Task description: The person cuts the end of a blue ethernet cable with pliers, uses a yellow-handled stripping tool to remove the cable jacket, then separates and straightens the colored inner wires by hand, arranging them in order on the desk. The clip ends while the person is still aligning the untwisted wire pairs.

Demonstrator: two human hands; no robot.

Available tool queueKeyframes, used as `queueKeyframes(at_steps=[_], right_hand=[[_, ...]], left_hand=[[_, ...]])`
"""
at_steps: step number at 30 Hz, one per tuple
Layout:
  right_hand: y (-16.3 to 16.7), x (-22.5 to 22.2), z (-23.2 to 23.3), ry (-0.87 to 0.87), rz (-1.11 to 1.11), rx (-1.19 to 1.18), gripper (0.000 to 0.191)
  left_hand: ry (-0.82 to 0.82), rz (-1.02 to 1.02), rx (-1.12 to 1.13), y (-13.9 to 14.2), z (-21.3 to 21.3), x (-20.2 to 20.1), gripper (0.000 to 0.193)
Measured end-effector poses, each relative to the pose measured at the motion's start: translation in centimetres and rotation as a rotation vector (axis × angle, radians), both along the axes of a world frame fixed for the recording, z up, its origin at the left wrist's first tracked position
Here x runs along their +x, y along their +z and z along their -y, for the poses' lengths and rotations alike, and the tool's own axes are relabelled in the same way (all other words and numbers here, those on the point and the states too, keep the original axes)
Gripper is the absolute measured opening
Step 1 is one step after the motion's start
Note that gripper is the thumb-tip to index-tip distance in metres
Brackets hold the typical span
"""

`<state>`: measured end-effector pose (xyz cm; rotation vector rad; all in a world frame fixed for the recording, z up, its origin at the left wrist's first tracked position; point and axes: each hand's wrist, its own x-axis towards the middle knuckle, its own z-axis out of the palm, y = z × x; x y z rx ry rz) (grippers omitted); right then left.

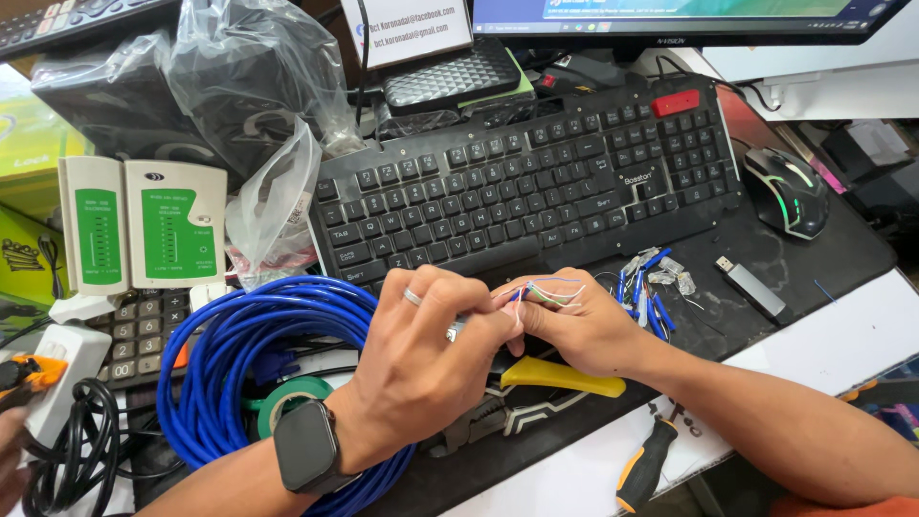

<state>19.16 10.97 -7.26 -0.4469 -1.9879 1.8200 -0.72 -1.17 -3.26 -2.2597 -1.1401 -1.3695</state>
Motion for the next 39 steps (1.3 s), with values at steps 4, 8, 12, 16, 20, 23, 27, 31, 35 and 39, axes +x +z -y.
queueKeyframes(at_steps=[4,8,12,16,20,23,27,31,35,39], right_hand=[[0.5,0.0,0.1,-0.021,0.079,0.067,0.029],[1.0,0.0,0.2,-0.023,0.096,0.067,0.029],[0.9,0.0,0.3,-0.04,0.103,0.018,0.028],[0.8,0.2,0.2,-0.022,0.135,0.137,0.027],[0.7,0.1,0.2,-0.023,0.101,0.092,0.027],[0.4,-0.1,0.3,-0.022,0.062,0.037,0.027],[0.2,0.0,0.3,0.018,-0.001,-0.012,0.026],[0.4,0.1,0.3,0.028,0.07,0.032,0.023],[1.0,0.1,0.2,0.043,0.111,0.266,0.019],[1.2,0.1,0.3,0.045,0.134,0.427,0.016]], left_hand=[[0.023,0.161,-0.129,0.0,-0.3,0.2,0.015],[0.056,0.223,-0.156,-0.2,-0.4,0.3,0.015],[0.03,0.345,-0.229,-0.4,-0.7,0.6,0.013],[-0.019,0.58,-0.462,-0.4,-1.1,0.5,0.013],[0.031,0.414,-0.288,0.0,-0.9,0.7,0.013],[0.088,0.105,-0.026,0.7,-0.3,0.4,0.013],[-0.009,-0.159,0.141,1.4,0.5,-0.4,0.019],[-0.065,-0.14,0.046,1.1,0.3,-0.6,0.025],[-0.147,0.23,-0.22,0.4,-0.5,0.0,0.011],[-0.097,0.64,-0.706,0.0,-1.3,0.2,0.008]])
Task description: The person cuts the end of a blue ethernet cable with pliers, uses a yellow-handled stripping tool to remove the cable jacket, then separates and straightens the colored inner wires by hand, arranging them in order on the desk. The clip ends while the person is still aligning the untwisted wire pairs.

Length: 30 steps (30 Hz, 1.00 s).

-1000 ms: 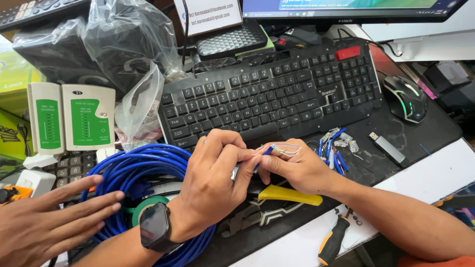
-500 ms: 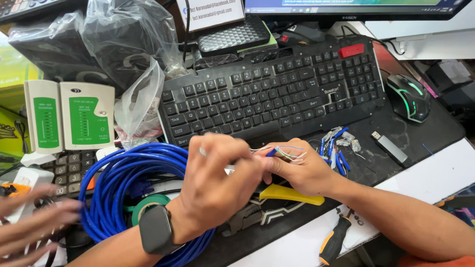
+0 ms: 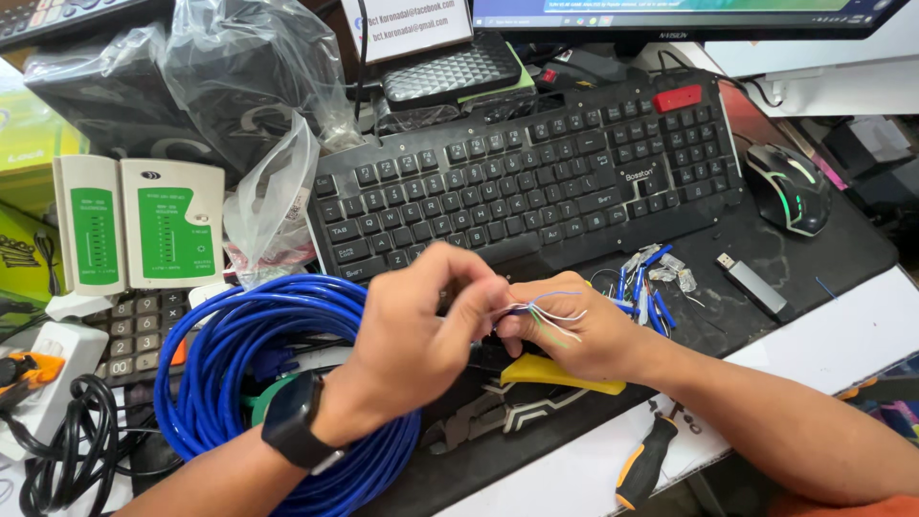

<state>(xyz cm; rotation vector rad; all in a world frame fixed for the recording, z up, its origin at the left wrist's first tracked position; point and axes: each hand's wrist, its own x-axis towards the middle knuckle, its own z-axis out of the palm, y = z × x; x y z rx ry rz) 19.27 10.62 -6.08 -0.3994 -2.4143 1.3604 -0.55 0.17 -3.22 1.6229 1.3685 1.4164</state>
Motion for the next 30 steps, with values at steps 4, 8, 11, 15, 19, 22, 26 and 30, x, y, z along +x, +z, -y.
queueKeyframes(at_steps=[4,8,11,15,19,22,26,30], right_hand=[[-0.5,-0.2,0.3,0.028,-0.125,-0.042,0.021],[-0.5,-0.1,0.1,0.054,-0.162,-0.013,0.021],[-0.2,0.2,0.6,0.053,-0.153,-0.139,0.021],[-0.1,-0.2,0.3,-0.003,-0.119,-0.279,0.022],[0.3,-0.2,-0.2,-0.076,0.072,-0.085,0.024],[0.2,-0.2,-0.1,-0.028,-0.05,-0.115,0.023],[0.1,-0.1,-0.4,0.008,-0.084,-0.089,0.022],[-0.4,0.1,-0.5,-0.039,-0.052,-0.111,0.021]], left_hand=[[0.01,-0.157,0.175,-0.2,-0.4,-0.2,0.007],[0.021,-0.119,0.058,-0.5,-0.7,-0.4,0.012],[0.021,0.028,-0.088,-0.5,-1.5,-1.3,0.015],[-0.058,0.181,-0.016,-0.5,-0.8,-1.5,0.011],[-0.076,-0.062,0.34,-0.6,0.5,-0.8,0.015],[-0.014,-0.125,0.324,-0.6,0.5,-0.6,0.021],[-0.076,0.038,0.205,-0.8,0.2,-0.3,0.018],[-0.086,0.057,0.209,-1.1,0.3,-0.4,0.023]])
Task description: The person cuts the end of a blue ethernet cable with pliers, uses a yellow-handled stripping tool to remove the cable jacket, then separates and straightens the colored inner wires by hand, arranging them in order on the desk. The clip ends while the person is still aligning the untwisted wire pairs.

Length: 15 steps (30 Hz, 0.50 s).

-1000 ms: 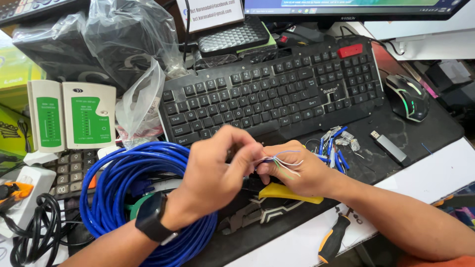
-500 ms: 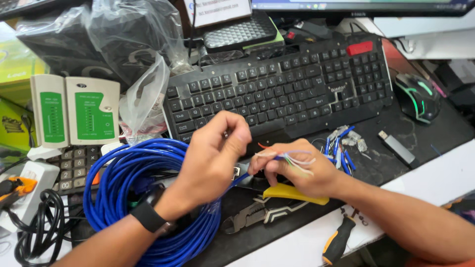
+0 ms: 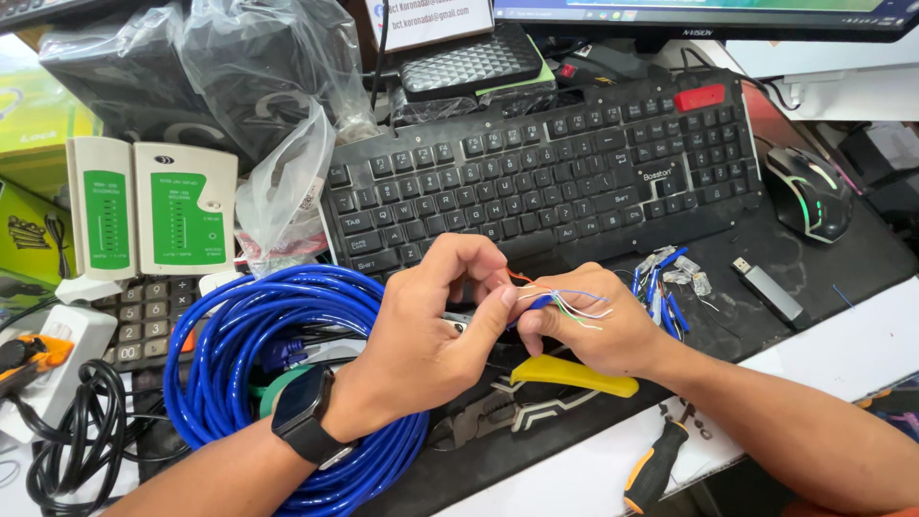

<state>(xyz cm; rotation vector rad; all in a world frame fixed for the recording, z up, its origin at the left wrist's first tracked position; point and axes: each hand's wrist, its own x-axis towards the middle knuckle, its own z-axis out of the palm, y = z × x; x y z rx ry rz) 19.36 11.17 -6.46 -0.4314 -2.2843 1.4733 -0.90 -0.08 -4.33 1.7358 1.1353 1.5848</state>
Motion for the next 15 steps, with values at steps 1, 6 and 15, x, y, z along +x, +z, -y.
queueKeyframes(at_steps=[1,6,15], right_hand=[[-0.17,-0.02,0.0,-0.006,-0.006,-0.024,0.021],[-0.83,-0.04,0.34,-0.089,-0.044,-0.226,0.026],[-1.06,0.03,0.09,-0.089,-0.043,-0.367,0.028]], left_hand=[[0.006,-0.01,0.012,0.0,0.07,-0.02,0.025],[-0.049,-0.047,0.072,0.46,0.8,0.1,0.034],[0.107,-0.386,0.417,0.96,0.96,0.41,0.028]])
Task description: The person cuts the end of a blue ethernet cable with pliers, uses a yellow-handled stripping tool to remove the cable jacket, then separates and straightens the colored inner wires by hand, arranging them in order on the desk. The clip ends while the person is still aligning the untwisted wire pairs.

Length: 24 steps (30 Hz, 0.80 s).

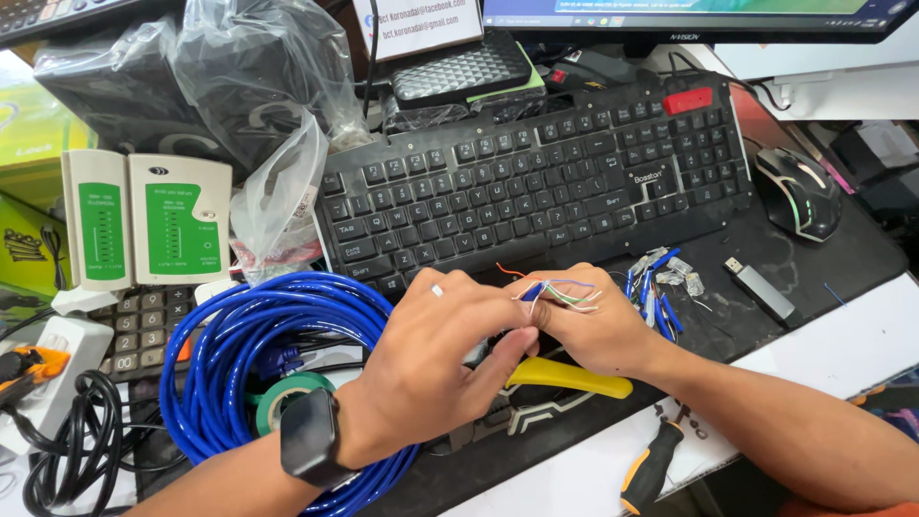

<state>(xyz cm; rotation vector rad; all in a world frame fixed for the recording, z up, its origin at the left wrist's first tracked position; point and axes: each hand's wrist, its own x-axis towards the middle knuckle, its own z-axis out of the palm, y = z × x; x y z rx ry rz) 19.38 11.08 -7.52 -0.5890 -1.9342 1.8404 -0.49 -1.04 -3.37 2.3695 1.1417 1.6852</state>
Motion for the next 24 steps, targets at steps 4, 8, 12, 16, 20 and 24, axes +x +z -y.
queueKeyframes(at_steps=[4,8,12,16,20,24], right_hand=[[0.1,0.0,-0.1,0.007,0.004,0.151,0.027],[0.3,-0.2,0.1,0.018,-0.005,0.112,0.026],[0.8,-0.2,0.2,0.035,0.008,0.231,0.027],[0.9,-0.3,0.4,0.037,-0.024,0.188,0.026],[1.0,-0.3,0.2,0.022,-0.002,0.184,0.025],[0.8,-0.3,0.3,0.001,0.004,0.136,0.023]], left_hand=[[0.043,-0.133,0.075,0.2,0.0,-0.1,0.026],[0.112,-0.126,0.044,0.4,0.2,-0.2,0.021],[0.135,-0.064,0.013,0.5,0.2,-0.1,0.017],[0.112,0.045,-0.046,0.4,0.1,0.1,0.014],[0.076,0.168,-0.203,0.4,0.5,0.8,0.009],[0.01,0.277,-0.211,0.5,0.7,1.4,0.009]])
